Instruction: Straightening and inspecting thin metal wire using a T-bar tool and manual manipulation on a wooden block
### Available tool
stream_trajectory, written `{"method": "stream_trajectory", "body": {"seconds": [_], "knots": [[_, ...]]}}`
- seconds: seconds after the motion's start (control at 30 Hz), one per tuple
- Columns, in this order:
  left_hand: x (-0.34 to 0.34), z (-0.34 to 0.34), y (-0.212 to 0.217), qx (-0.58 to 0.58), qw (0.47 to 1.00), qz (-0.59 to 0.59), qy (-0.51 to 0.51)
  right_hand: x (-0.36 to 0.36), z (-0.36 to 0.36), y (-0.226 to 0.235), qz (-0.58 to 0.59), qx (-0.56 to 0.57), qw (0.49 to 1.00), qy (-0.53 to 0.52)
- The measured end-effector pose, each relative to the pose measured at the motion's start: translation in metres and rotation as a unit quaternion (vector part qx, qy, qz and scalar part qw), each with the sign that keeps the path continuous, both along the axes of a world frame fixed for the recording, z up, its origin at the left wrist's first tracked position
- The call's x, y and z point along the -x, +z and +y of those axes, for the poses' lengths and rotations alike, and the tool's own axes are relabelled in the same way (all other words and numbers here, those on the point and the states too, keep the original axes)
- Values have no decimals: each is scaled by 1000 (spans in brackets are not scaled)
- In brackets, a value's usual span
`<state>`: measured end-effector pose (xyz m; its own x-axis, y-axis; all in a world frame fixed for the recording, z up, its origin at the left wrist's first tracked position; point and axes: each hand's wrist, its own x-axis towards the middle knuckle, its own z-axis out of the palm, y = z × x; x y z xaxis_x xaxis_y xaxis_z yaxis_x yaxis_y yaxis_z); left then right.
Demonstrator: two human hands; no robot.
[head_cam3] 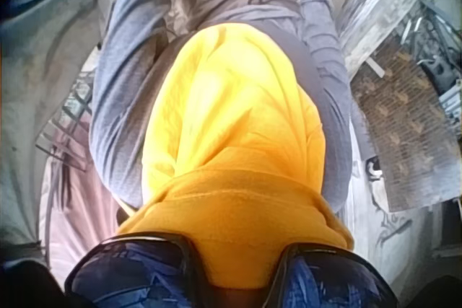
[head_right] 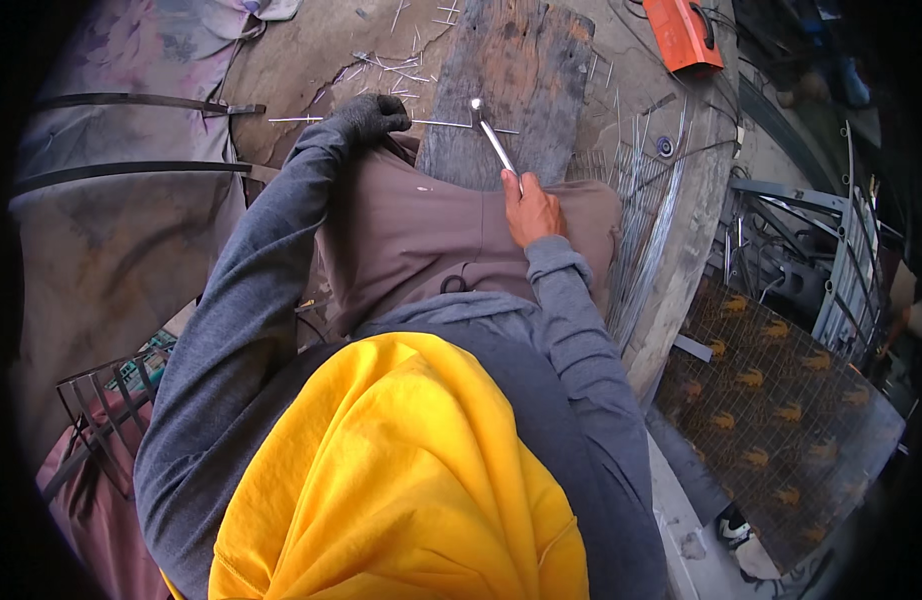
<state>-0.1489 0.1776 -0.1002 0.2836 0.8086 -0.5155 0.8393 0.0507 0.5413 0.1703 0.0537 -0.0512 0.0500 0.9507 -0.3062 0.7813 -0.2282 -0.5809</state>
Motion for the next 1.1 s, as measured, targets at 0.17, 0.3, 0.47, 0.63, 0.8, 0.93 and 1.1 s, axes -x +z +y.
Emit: {"method": "stream_trajectory", "body": {"seconds": [0.17, 0.3, 0.47, 0.63, 0.8, 0.93, 1.1], "knots": [[5, -3, -1, -12, 1000, 6, 6, -17, -8, 7, -2, 19, 999, 25], [2, -1, 8, -13, 1000, -3, 5, -28, -30, 28, -6, 46, 999, 6], [-9, -7, 29, -132, 990, 29, 29, -23, -25, 21, -100, 93, 990, 15], [-2, 4, 60, -319, 944, -22, 87, -33, -21, 2, -55, 69, 996, -1], [-40, 23, 133, -292, 931, -182, 119, -37, -21, -2, -18, 53, 998, -26], [-99, -2, 153, 99, 876, -406, 241, -41, -22, -3, -3, 61, 998, -32], [-129, -54, 84, 203, 811, -455, 306, -38, -23, 1, 28, 77, 996, -37]]}}
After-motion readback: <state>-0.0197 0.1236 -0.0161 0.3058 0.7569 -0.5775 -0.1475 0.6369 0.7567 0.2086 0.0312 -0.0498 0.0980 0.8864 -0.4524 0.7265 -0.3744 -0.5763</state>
